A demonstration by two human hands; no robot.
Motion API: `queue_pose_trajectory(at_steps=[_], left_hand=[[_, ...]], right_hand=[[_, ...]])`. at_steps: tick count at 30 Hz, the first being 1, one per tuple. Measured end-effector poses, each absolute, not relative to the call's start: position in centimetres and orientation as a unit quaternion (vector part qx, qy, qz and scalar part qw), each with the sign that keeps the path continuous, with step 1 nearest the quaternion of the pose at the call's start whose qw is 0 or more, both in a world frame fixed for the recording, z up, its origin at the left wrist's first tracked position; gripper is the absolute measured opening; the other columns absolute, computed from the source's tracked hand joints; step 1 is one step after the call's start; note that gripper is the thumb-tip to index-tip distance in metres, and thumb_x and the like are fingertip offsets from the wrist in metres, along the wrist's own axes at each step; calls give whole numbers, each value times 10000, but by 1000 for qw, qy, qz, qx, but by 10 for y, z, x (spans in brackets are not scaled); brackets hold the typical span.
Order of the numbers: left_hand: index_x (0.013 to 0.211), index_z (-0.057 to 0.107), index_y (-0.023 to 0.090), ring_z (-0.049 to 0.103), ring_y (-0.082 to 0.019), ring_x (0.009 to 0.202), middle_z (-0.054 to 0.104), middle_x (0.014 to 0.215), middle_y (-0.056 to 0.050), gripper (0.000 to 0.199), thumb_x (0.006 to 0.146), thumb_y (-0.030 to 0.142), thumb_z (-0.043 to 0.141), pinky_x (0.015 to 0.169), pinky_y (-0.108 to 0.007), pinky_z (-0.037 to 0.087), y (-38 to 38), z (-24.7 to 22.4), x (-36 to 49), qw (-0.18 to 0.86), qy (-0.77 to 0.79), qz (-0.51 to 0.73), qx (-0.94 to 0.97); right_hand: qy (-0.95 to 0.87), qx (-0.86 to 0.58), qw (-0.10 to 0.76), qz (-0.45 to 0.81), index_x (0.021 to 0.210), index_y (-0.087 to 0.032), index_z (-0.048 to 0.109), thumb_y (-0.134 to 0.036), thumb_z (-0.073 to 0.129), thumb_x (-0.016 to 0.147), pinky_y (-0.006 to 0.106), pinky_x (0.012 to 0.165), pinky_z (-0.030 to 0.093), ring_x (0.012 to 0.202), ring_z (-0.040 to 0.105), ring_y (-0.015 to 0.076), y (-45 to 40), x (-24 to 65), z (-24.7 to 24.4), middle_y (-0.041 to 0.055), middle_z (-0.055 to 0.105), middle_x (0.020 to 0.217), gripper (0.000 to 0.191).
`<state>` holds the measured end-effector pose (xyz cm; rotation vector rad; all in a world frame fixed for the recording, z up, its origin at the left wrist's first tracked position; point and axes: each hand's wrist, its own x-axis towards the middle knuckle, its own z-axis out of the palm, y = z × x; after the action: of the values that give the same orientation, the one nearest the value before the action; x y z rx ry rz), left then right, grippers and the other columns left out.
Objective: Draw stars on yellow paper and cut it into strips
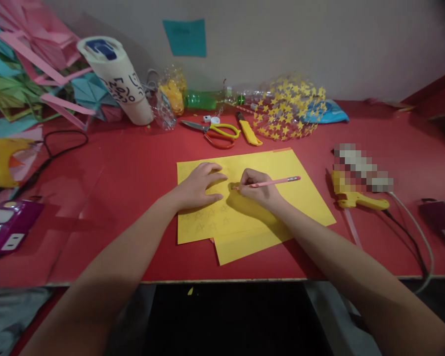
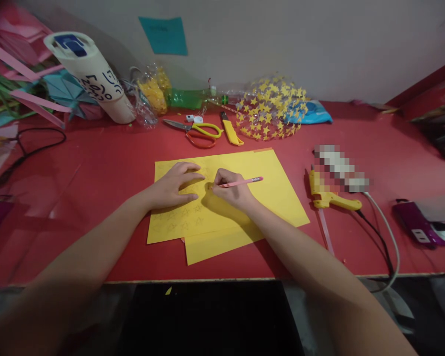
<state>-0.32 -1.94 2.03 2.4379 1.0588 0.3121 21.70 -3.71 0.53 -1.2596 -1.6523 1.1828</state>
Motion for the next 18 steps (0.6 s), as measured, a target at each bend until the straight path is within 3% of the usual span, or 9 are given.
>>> queue_pose_trajectory(at_steps=[18], left_hand=[[1257, 602, 226, 386, -315, 1326, 459, 1404, -120, 478, 828, 436, 597, 1122, -500, 322, -19, 18, -2, 226, 388, 123, 885]], right_hand=[[-659, -466, 360, 468, 684, -208, 515, -316, 614, 740, 272, 541, 331, 574, 459, 119, -42, 212, 12, -20, 549, 622, 157]])
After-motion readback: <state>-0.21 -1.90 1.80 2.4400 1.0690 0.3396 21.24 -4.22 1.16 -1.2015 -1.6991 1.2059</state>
